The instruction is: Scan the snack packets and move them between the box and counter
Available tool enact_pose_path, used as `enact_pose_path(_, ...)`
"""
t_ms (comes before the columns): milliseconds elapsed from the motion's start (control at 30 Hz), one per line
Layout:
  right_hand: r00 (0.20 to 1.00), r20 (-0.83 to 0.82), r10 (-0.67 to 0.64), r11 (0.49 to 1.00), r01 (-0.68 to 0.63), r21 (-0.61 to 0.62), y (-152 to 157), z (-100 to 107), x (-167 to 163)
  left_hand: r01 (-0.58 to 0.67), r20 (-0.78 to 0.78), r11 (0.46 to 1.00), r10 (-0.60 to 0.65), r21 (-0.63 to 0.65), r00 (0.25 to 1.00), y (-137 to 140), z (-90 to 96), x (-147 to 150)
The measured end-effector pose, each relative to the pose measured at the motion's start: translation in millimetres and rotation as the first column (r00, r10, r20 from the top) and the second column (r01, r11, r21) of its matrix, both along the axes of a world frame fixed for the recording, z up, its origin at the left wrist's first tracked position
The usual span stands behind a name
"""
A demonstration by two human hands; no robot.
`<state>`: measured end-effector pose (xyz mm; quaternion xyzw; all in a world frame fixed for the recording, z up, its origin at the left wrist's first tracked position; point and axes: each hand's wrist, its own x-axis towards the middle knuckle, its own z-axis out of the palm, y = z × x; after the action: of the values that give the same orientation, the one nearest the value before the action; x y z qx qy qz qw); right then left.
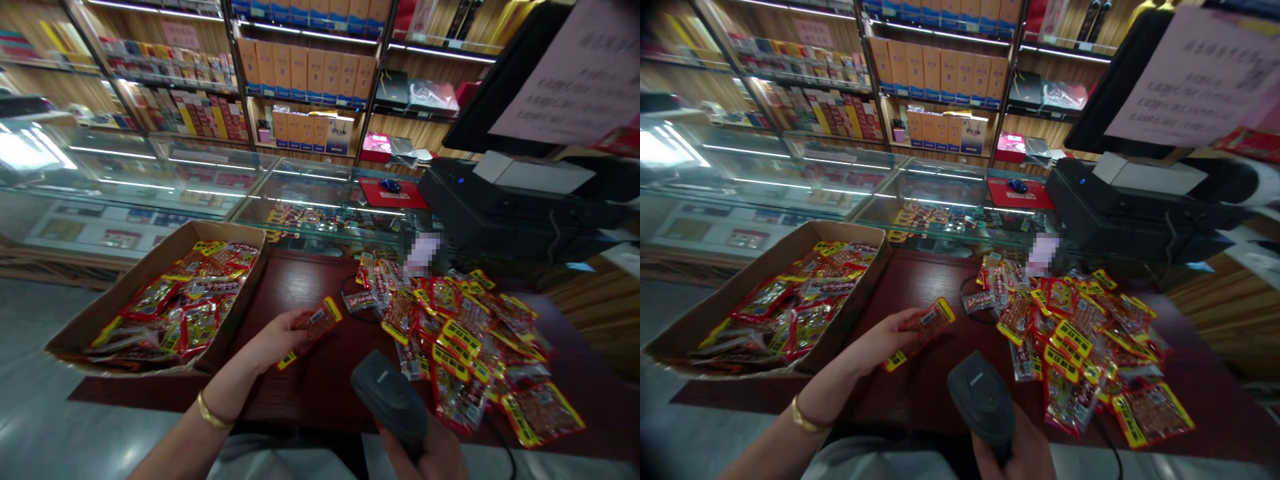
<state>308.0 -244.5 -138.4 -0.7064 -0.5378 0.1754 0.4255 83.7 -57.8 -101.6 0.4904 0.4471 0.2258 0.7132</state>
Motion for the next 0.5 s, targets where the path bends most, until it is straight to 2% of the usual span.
enact_pose_path(100,0.962,-0.265,-0.060,0.991,0.025,-0.133,14.9,-13.4,-3.3,-0.093,-0.025,0.996,0.093,-0.017,0.995,5.0,7.1,8.9)
enact_pose_path(167,0.861,-0.495,-0.116,0.980,0.019,-0.196,28.3,-26.3,-4.6,-0.100,0.001,0.995,0.100,-0.007,0.995,13.9,14.5,22.3)
enact_pose_path(233,0.724,-0.675,-0.141,0.982,0.016,-0.188,39.1,-38.3,-4.0,-0.051,0.069,0.999,0.051,-0.005,0.996,24.8,23.9,45.1)
enact_pose_path(300,0.618,-0.774,-0.137,0.989,0.040,-0.143,44.3,-46.6,-2.0,0.028,0.140,1.000,-0.028,-0.004,0.990,34.9,33.2,78.6)
enact_pose_path(367,0.558,-0.818,-0.140,0.990,0.078,-0.116,44.7,-50.7,0.4,0.119,0.162,0.993,-0.120,0.015,0.980,43.0,39.9,122.1)
enact_pose_path(500,0.534,-0.822,-0.197,0.979,0.146,-0.140,43.6,-52.1,2.3,0.290,0.097,0.954,-0.297,0.077,0.950,48.5,46.8,218.1)
